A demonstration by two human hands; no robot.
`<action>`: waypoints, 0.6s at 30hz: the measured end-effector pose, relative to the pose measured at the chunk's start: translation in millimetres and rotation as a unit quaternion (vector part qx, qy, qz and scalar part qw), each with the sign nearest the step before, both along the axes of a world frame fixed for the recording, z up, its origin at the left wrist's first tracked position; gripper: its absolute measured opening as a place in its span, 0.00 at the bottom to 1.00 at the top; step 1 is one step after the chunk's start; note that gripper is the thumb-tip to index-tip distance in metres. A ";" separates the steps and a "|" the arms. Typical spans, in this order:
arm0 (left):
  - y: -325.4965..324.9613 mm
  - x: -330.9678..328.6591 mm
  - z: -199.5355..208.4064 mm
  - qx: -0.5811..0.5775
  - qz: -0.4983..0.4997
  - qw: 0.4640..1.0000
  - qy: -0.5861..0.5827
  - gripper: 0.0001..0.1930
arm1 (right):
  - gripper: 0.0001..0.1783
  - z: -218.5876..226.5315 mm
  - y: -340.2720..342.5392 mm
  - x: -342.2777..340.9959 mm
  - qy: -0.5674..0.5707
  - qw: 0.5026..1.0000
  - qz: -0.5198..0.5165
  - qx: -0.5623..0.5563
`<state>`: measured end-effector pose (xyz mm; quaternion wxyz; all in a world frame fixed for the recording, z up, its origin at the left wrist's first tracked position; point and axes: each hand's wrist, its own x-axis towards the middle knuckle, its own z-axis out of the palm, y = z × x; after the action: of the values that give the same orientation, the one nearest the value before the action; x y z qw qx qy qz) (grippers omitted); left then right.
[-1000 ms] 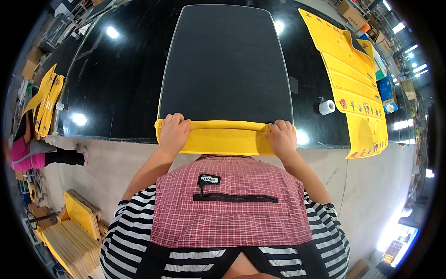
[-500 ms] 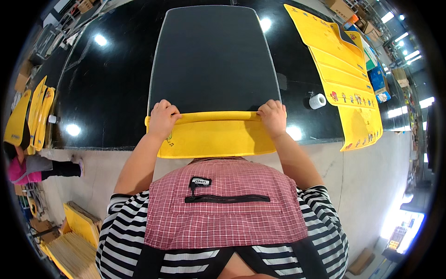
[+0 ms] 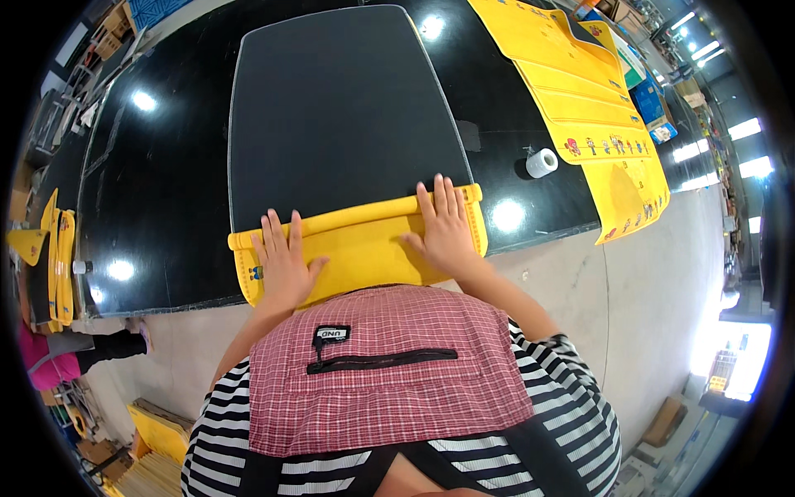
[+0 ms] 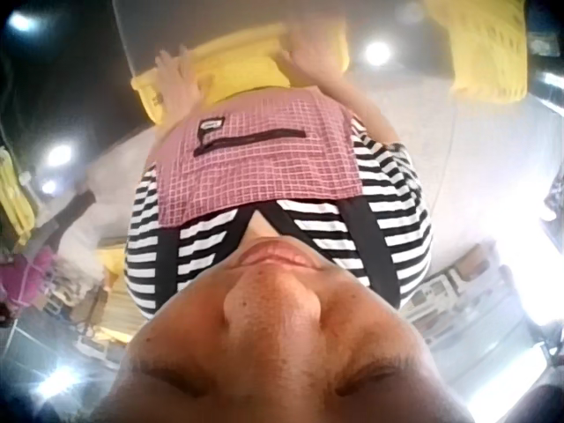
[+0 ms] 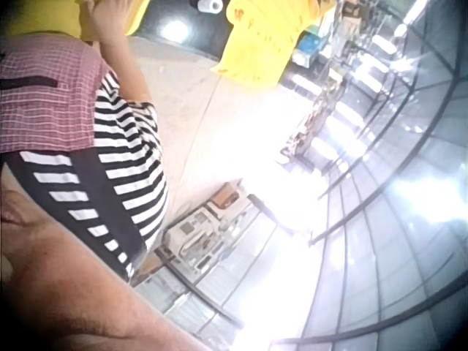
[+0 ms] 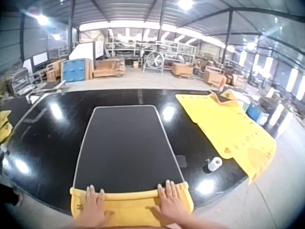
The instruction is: The person picks up yellow and black mats from a pallet and places them on a table. They roll each mat individually and secure the rolled shape with a piece of white tape. The person repeats this process for multiple mats, stacking the finished rolls on the table.
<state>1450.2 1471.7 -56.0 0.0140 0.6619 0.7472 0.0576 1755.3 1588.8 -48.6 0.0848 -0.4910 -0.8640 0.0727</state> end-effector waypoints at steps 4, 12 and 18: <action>88.8 -17.9 14.8 -0.033 0.050 0.998 0.028 0.43 | 0.44 2.5 77.1 -28.3 -0.020 0.999 -0.027 0.016; 190.7 -46.3 29.0 -0.079 0.101 0.992 0.020 0.42 | 0.28 3.8 180.1 -68.5 0.071 0.995 0.005 0.073; 195.3 -51.5 10.3 -0.046 0.082 0.995 -0.020 0.39 | 0.21 -32.1 133.9 -41.1 0.159 0.981 0.059 0.091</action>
<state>1398.6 1667.0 -45.7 0.0549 0.5957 0.8004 0.0372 1714.2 1722.8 -80.7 0.2608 -0.4115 -0.8699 0.0763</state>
